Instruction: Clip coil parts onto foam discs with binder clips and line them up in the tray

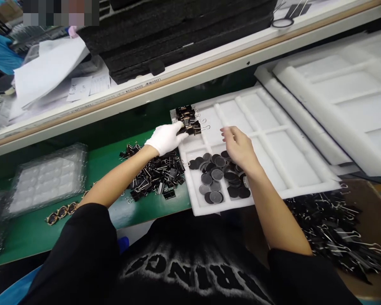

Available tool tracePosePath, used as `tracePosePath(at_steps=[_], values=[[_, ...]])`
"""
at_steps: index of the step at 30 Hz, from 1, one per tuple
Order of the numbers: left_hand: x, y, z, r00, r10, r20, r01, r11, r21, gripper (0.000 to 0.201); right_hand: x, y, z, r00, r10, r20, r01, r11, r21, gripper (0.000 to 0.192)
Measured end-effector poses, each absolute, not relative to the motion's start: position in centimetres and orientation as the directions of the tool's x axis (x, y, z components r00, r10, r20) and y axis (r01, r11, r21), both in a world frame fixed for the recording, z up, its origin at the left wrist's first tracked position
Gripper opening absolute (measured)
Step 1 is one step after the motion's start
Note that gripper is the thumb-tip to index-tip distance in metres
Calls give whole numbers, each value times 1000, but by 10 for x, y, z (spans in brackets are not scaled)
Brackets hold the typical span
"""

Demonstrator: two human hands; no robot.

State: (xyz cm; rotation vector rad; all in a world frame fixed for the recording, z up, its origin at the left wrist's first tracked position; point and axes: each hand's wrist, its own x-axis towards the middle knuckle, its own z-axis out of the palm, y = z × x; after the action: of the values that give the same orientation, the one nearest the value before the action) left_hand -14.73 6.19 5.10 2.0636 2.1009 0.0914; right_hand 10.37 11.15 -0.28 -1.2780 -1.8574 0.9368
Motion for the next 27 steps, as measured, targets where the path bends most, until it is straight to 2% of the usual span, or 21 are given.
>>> tracePosePath(at_steps=[2, 4, 7, 9, 15, 19, 23, 25, 27], values=[[-143, 79, 43, -81, 996, -26, 994, 83, 78, 41, 113, 110, -4, -325, 937, 124, 525, 288, -801, 43], [-139, 92, 37, -103, 995, 7, 994, 103, 21, 41, 121, 106, -5, -359, 927, 110, 592, 317, -741, 37], [-139, 103, 28, -95, 995, -25, 995, 95, -32, 39, 129, 96, -9, -461, 884, 77, 702, 416, -577, 38], [-142, 106, 23, -100, 994, -51, 993, 97, -71, 39, 134, 90, -11, -562, 826, 32, 716, 506, -481, 41], [-145, 108, 17, -130, 990, -50, 987, 125, -96, 46, 148, 82, -15, -720, 693, -29, 613, 616, -494, 43], [-155, 91, 37, -133, 990, -39, 989, 130, -66, 56, 158, 84, -21, -741, 672, -9, 569, 621, -539, 44], [-194, 30, 74, -128, 992, -12, 991, 129, 23, 55, 165, 84, -23, -728, 681, 80, 538, 639, -550, 46], [-221, -16, 88, -208, 978, 28, 972, 203, 121, 52, 167, 80, -19, -691, 705, 163, 521, 641, -564, 47], [-249, -68, 93, -363, 928, 83, 917, 340, 208, 49, 167, 72, -12, -616, 746, 252, 516, 624, -587, 46]])
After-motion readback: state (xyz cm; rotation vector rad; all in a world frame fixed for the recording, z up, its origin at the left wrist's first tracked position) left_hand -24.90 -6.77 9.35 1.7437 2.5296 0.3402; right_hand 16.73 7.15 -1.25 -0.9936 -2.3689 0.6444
